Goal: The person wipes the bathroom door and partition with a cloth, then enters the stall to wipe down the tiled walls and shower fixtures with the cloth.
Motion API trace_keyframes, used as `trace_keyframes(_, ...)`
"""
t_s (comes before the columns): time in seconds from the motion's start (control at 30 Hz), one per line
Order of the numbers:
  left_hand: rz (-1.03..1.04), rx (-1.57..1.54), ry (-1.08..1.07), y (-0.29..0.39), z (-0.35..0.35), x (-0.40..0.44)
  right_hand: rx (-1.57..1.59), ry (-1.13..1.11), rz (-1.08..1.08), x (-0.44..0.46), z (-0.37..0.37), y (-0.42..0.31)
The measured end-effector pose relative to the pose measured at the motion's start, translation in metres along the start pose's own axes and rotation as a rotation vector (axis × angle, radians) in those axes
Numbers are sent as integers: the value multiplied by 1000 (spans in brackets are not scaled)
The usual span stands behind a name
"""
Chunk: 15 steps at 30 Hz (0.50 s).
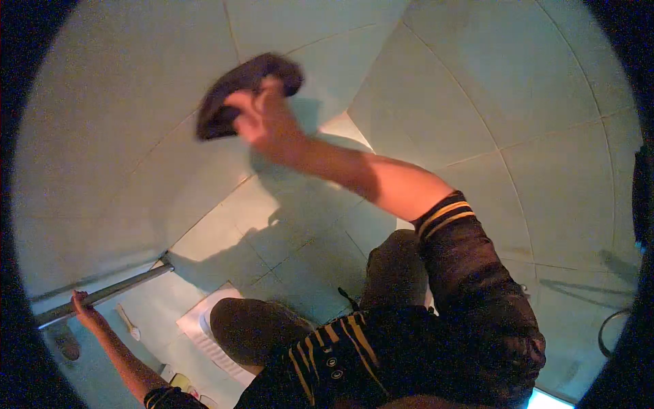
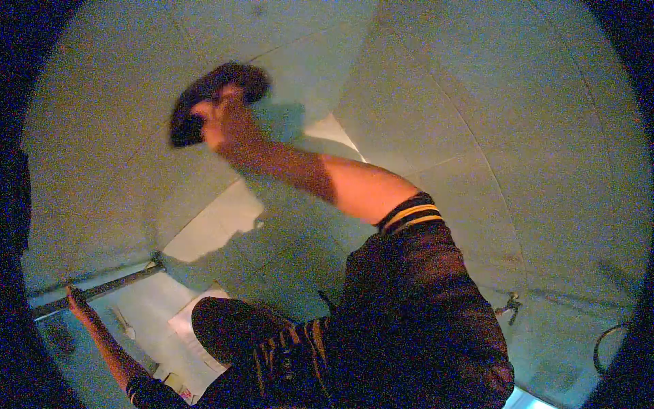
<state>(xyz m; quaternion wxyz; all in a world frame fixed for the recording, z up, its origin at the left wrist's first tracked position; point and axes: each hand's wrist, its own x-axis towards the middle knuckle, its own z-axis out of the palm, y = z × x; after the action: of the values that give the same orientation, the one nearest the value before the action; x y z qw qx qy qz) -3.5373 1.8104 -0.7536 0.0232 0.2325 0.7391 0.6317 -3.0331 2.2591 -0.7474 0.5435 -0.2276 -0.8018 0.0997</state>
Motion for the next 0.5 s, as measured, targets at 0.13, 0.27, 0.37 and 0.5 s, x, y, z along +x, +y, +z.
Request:
trace_keyframes(0.13, -18, 142, 4, 21, 11, -6, 172, -179, -58, 4, 1, 11)
trace_keyframes(0.27, -18, 62, 34, -2, 1, -3, -28, -164, 3, 23, -59, 88)
trace_keyframes(0.37, 27, 23, 32, -3, 3, -8, -80, 9, 182, 30, -113, 154)
trace_keyframes(0.5, -24, 24, 47, 10, 11, -20, -349, 226, -30, 85, -173, 153)
